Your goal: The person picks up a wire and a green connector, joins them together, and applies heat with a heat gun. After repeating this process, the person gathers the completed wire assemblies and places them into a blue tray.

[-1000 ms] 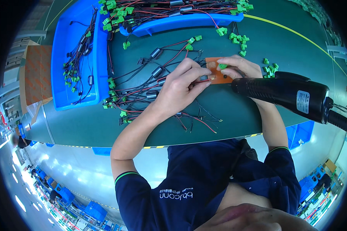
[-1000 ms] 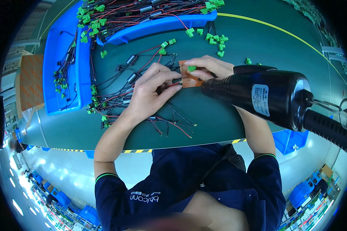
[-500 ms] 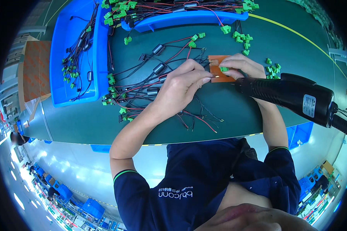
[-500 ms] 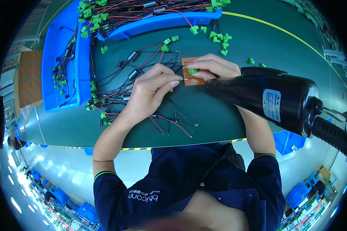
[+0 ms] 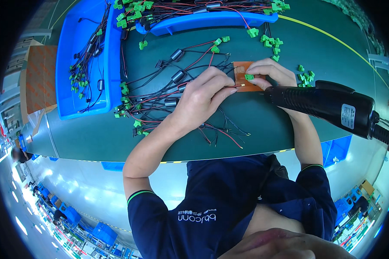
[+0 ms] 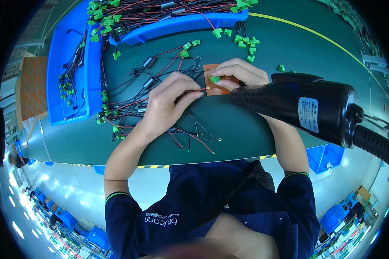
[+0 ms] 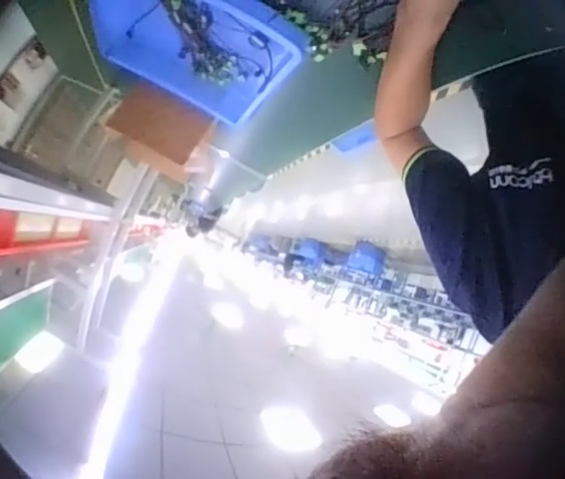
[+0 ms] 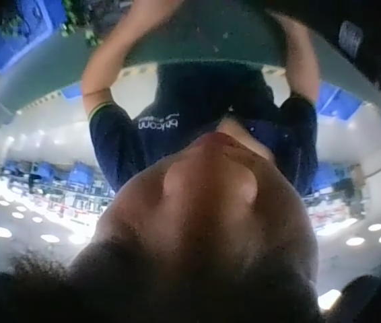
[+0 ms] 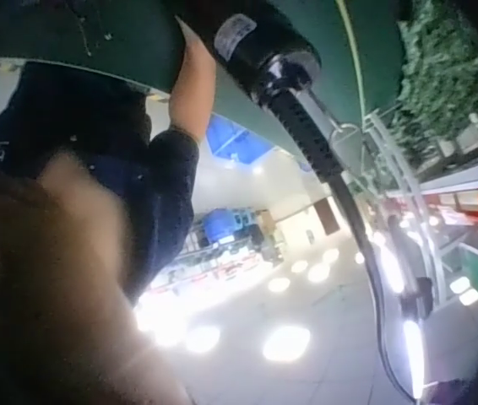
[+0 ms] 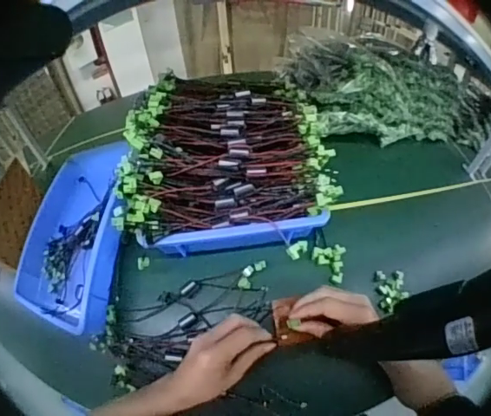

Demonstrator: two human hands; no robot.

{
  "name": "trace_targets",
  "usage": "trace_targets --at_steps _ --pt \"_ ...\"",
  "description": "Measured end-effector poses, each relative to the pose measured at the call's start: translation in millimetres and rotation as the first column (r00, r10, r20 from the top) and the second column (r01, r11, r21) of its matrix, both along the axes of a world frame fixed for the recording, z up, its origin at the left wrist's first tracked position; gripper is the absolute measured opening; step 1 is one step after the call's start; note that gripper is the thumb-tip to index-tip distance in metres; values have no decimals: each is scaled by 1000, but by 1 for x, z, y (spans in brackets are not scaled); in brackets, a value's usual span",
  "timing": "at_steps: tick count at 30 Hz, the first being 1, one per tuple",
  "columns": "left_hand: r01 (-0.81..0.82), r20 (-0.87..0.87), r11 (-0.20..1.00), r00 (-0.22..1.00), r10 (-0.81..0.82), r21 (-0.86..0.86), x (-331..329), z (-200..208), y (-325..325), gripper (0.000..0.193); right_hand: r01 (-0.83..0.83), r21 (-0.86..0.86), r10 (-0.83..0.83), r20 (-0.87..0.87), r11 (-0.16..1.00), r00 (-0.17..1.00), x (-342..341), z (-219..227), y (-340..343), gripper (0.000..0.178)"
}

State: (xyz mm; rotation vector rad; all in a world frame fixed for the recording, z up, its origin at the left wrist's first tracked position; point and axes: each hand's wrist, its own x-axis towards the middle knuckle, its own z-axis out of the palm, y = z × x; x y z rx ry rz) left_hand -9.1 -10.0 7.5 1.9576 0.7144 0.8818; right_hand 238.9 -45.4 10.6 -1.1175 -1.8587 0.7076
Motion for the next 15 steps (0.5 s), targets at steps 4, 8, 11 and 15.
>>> trace_targets --at_steps 4,8,11,15 --pt "-2 -5 1000 1000 2 19 -1 -2 -2 14 -2 -30 2 -4 1000 1000 -1 2 -1 24" --pt "5 -17 1000 1000 -6 -15 1 4 -1 10 -25 12 25 21 1000 999 0 1 0 23" --pt "35 -41 997 998 -38 -75 0 9 0 7 -37 21 36 29 999 999 -1 1 0 24" --pt "40 -53 992 997 -47 -118 -1 6 -1 7 -53 38 53 9 998 999 -2 1 1 25"
